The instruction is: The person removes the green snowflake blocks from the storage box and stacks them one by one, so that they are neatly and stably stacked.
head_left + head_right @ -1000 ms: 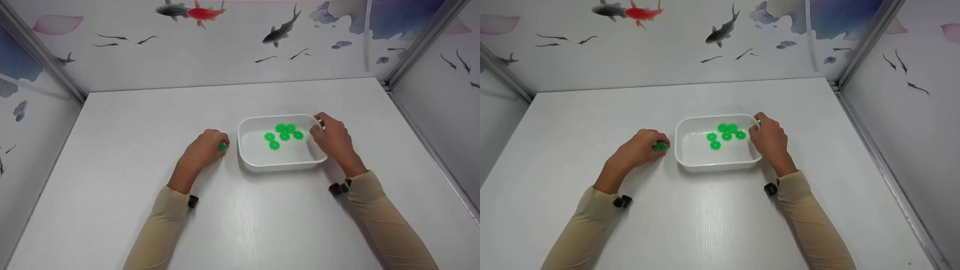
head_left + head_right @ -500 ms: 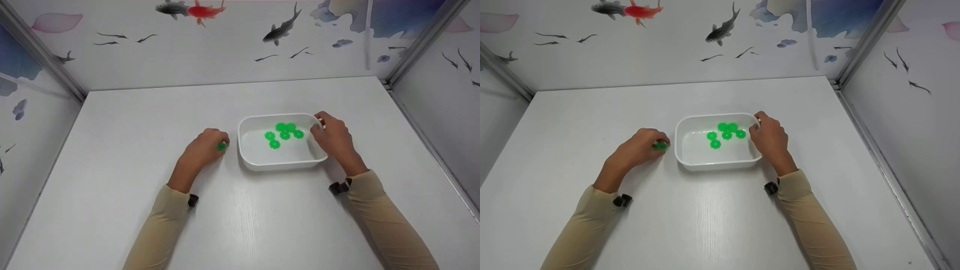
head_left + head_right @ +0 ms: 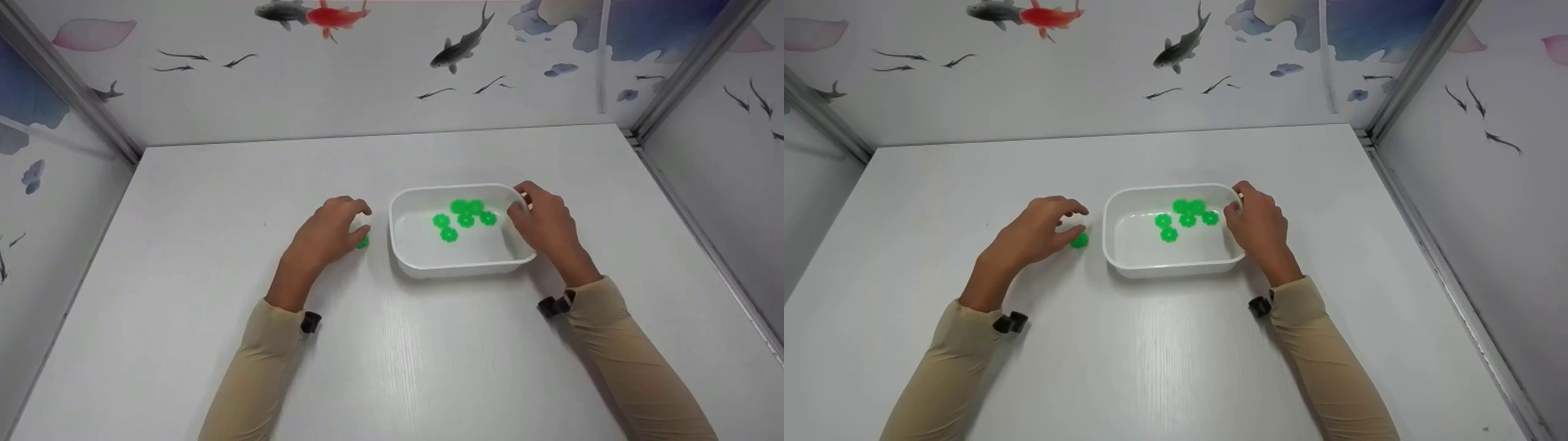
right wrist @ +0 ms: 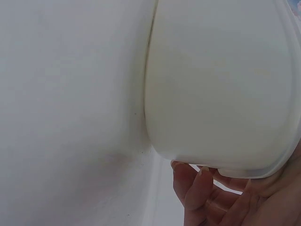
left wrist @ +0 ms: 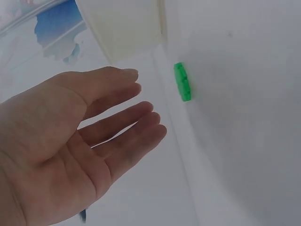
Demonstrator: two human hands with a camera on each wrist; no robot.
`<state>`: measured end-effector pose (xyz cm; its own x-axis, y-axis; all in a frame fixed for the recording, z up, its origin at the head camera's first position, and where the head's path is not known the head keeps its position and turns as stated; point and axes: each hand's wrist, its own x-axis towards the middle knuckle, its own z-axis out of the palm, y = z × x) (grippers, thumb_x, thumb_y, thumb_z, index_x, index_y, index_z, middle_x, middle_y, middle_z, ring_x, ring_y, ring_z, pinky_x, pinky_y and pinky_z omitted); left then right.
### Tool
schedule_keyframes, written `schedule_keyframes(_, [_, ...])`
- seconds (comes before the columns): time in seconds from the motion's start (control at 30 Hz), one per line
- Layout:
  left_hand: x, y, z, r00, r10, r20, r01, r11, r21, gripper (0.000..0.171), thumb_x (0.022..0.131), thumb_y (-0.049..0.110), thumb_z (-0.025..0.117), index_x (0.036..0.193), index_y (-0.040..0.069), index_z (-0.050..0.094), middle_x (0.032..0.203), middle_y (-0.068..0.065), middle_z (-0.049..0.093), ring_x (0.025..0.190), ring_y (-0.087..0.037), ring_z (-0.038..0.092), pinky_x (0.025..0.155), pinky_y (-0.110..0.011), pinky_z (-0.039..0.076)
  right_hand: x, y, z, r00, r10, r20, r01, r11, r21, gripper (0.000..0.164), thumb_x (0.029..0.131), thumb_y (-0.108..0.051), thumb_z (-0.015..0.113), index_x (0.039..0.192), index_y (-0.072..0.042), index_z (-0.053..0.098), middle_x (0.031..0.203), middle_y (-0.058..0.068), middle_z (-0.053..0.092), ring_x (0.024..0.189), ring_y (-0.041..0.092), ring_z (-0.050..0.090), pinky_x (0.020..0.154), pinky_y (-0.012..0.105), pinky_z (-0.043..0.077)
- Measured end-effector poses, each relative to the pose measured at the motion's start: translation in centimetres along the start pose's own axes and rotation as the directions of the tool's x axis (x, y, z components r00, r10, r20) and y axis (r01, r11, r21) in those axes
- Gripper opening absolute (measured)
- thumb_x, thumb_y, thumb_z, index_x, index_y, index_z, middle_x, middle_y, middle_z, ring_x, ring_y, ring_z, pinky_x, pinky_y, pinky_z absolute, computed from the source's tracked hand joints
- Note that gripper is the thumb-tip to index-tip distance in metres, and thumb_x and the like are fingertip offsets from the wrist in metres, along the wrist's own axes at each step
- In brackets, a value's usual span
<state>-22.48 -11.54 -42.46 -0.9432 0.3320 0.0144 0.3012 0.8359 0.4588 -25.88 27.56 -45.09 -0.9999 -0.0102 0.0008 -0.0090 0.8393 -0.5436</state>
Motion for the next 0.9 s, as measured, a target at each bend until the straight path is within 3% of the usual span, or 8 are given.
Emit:
schedule_keyframes(0.17, [-0.3, 0.7, -1.0, 0.992, 0.029, -0.126, -0.030, 1.000, -0.008, 0.034, 0.104, 0.019, 0.073, 0.137, 0.010, 0.071, 0.138, -0.014, 0.073, 0.130, -0.030, 0.069, 0.108, -0.045, 0.060, 0.0, 0.0, 0.0, 1.000, 0.005, 0.004, -0.005, 1.000, 0.002, 0.043, 0.109, -0.030, 0.049, 0.146, -0.011, 0.059, 0.131, 0.019, 0.069, 0.101, 0.034, 0.065, 0.081, 0.048, 0.054])
schedule_keyframes(0.37, [-0.5, 2.1, -1.3, 0.975, 0.092, -0.204, -0.092, 0.996, 0.007, 0.031, 0.105, 0.019, 0.072, 0.135, 0.012, 0.072, 0.136, -0.011, 0.073, 0.130, -0.029, 0.068, 0.105, -0.043, 0.061, 0.0, 0.0, 0.0, 1.000, -0.007, -0.005, 0.007, 1.000, -0.003, 0.043, 0.108, -0.029, 0.049, 0.145, -0.011, 0.060, 0.130, 0.019, 0.069, 0.099, 0.033, 0.067, 0.079, 0.048, 0.055])
schedule_keyframes(0.63, [-0.4, 3.3, -0.8, 0.962, 0.151, -0.229, -0.149, 0.989, 0.025, 0.028, 0.105, 0.018, 0.072, 0.133, 0.013, 0.073, 0.134, -0.009, 0.074, 0.129, -0.027, 0.069, 0.105, -0.042, 0.062, 0.0, -0.1, 0.1, 1.000, 0.002, -0.001, -0.002, 1.000, -0.001, 0.044, 0.108, -0.029, 0.048, 0.146, -0.010, 0.059, 0.131, 0.020, 0.069, 0.103, 0.035, 0.066, 0.082, 0.051, 0.055])
schedule_keyframes(0.9, [0.2, 4.6, -0.2, 0.970, 0.155, -0.188, -0.154, 0.988, 0.019, 0.030, 0.105, 0.021, 0.071, 0.134, 0.014, 0.073, 0.135, -0.008, 0.073, 0.129, -0.026, 0.069, 0.104, -0.042, 0.062, 0.0, -0.1, 0.0, 1.000, 0.006, -0.001, -0.006, 1.000, 0.000, 0.043, 0.108, -0.028, 0.049, 0.145, -0.010, 0.059, 0.132, 0.021, 0.068, 0.103, 0.036, 0.065, 0.083, 0.051, 0.055])
